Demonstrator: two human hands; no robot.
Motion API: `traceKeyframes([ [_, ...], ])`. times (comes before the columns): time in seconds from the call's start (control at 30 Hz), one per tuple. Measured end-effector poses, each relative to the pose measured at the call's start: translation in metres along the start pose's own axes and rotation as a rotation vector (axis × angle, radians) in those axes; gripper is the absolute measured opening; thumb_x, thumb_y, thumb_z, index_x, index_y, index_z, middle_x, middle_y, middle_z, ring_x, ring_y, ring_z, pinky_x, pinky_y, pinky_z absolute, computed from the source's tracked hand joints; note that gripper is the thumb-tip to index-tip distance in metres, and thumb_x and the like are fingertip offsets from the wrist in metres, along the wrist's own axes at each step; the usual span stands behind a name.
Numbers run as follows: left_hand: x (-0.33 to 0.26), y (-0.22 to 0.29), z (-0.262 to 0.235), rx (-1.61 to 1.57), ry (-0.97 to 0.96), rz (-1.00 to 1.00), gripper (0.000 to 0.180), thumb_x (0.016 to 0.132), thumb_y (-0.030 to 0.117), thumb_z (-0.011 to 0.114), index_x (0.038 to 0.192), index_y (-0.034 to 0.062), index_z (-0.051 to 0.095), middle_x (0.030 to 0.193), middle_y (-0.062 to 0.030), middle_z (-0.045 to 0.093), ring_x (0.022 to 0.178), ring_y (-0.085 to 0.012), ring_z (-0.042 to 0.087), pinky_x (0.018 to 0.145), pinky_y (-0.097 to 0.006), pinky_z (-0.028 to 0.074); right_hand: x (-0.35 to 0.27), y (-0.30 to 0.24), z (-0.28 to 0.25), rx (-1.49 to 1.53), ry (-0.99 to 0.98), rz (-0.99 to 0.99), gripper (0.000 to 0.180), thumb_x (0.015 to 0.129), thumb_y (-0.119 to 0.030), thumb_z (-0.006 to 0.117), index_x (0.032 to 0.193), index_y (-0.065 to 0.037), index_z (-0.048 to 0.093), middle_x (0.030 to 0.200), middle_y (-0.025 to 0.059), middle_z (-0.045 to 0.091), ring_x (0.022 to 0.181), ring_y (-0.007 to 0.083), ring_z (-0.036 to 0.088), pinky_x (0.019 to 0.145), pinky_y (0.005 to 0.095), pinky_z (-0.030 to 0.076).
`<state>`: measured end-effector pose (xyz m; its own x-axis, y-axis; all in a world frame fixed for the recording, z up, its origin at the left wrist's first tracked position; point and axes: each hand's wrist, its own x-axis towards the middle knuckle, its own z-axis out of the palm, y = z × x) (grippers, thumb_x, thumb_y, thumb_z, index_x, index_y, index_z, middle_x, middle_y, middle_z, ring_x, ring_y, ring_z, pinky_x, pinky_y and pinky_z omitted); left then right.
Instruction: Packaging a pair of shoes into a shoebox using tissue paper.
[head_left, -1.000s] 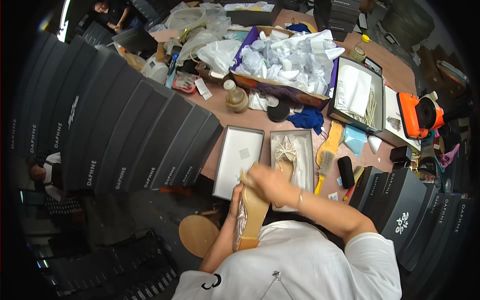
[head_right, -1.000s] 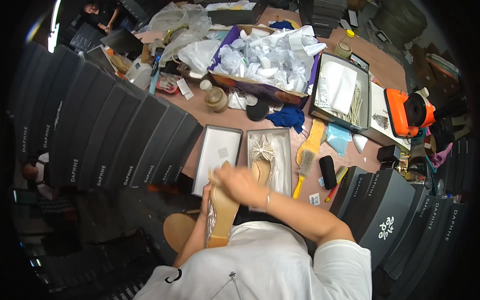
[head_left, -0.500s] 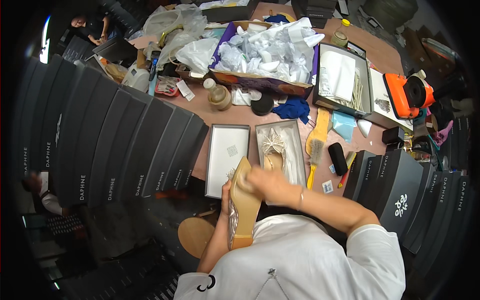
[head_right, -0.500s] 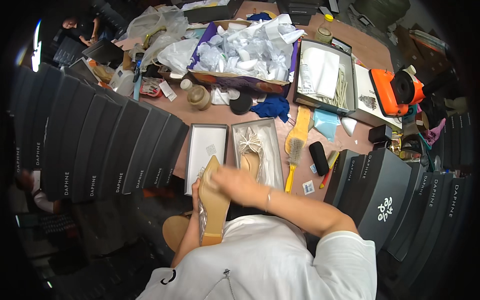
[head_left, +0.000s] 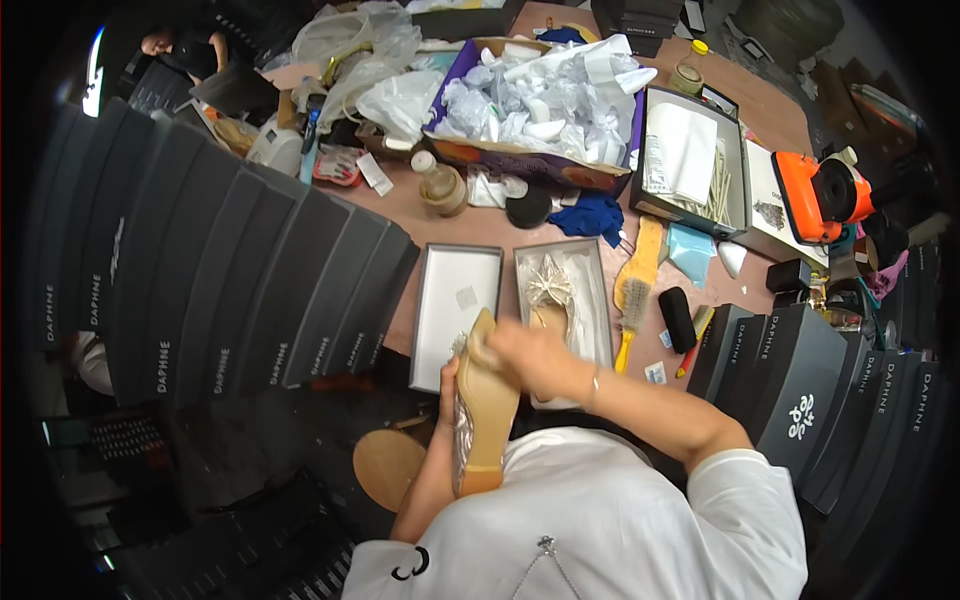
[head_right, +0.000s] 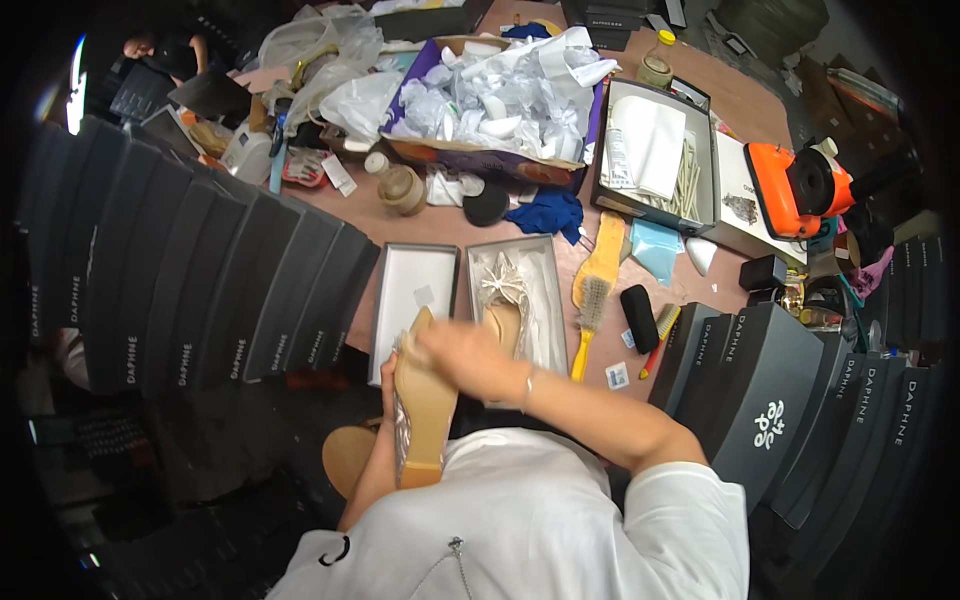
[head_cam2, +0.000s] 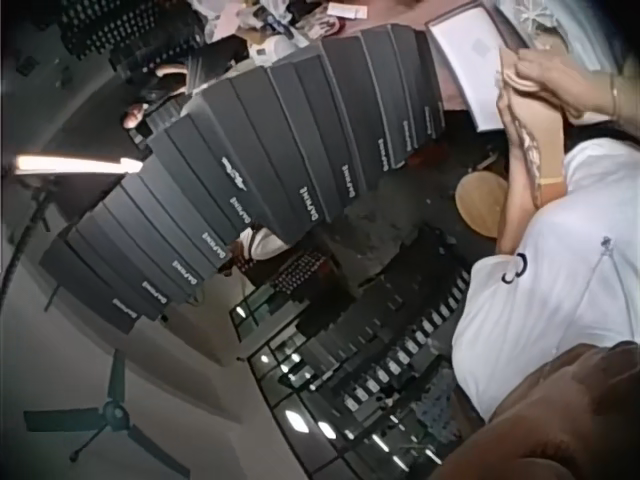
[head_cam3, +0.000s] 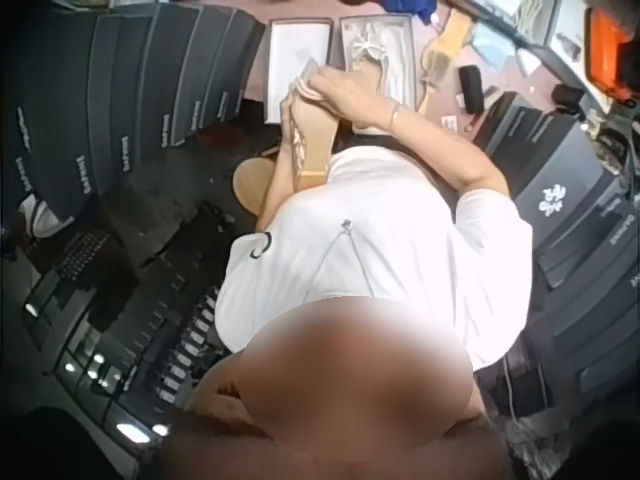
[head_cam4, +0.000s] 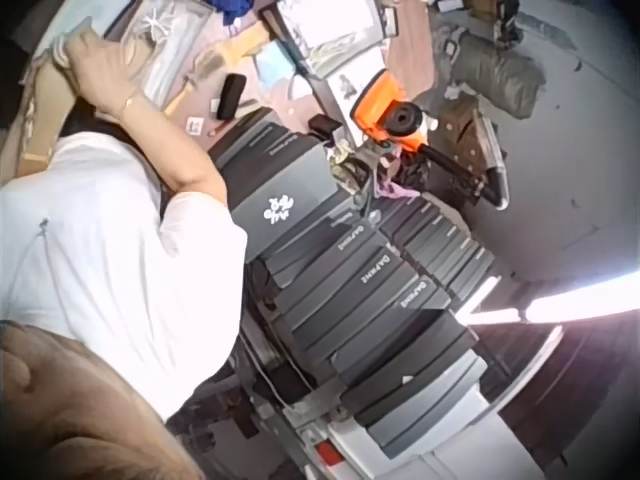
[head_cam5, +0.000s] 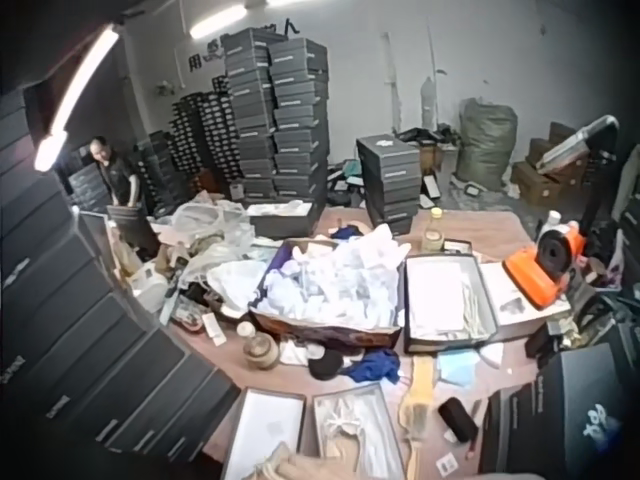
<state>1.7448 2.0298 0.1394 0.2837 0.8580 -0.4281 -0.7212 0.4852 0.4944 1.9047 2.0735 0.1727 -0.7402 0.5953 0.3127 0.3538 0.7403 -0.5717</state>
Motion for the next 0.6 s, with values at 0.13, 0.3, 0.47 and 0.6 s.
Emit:
traceKeyframes([
  [0.13,0.009,0.005,0.0,-0.054,0.032,0.011,0.072,0.09,0.056,0.037,0.137,0.0011,0.037,0.125,-0.0214,0.052,0.112,-0.0306,0.055,0.093,-0.044,0.048,0.04,0.022,-0.004,-0.043,0.089,0.166,0.013,0.074,-0.016,0.06,0.082,-0.012,0.051,0.075,0.0072,0.056,0.062,0.0264,0.061,0.053,0.0395,0.051],
  [0.3,0.01,0.007,0.016,0.012,0.133,0.073,0.07,0.089,0.057,0.035,0.126,-0.0012,0.047,0.113,-0.0184,0.059,0.095,-0.0263,0.064,0.079,-0.037,0.055,0.025,-0.001,0.003,-0.009,0.104,-0.035,0.012,0.079,-0.018,0.06,0.082,-0.01,0.051,0.072,0.0087,0.054,0.063,0.0274,0.061,0.055,0.0401,0.05],
  [0.47,0.006,0.005,-0.003,-0.115,0.037,-0.075,0.067,0.091,0.052,0.038,0.132,-0.0007,0.042,0.117,-0.0189,0.056,0.102,-0.0274,0.059,0.086,-0.041,0.052,0.039,0.035,0.0,-0.022,0.109,0.087,0.012,0.078,-0.016,0.06,0.081,-0.009,0.05,0.072,0.0083,0.052,0.063,0.0279,0.061,0.053,0.0391,0.049],
  [0.6,0.006,0.01,-0.007,-0.186,0.049,0.025,0.066,0.092,0.055,0.035,0.13,0.0011,0.045,0.119,-0.0165,0.057,0.102,-0.0269,0.06,0.084,-0.04,0.053,0.009,-0.004,0.01,0.054,-0.005,-0.025,0.012,0.077,-0.014,0.06,0.081,-0.009,0.05,0.072,0.0082,0.051,0.062,0.0283,0.06,0.052,0.0386,0.049],
])
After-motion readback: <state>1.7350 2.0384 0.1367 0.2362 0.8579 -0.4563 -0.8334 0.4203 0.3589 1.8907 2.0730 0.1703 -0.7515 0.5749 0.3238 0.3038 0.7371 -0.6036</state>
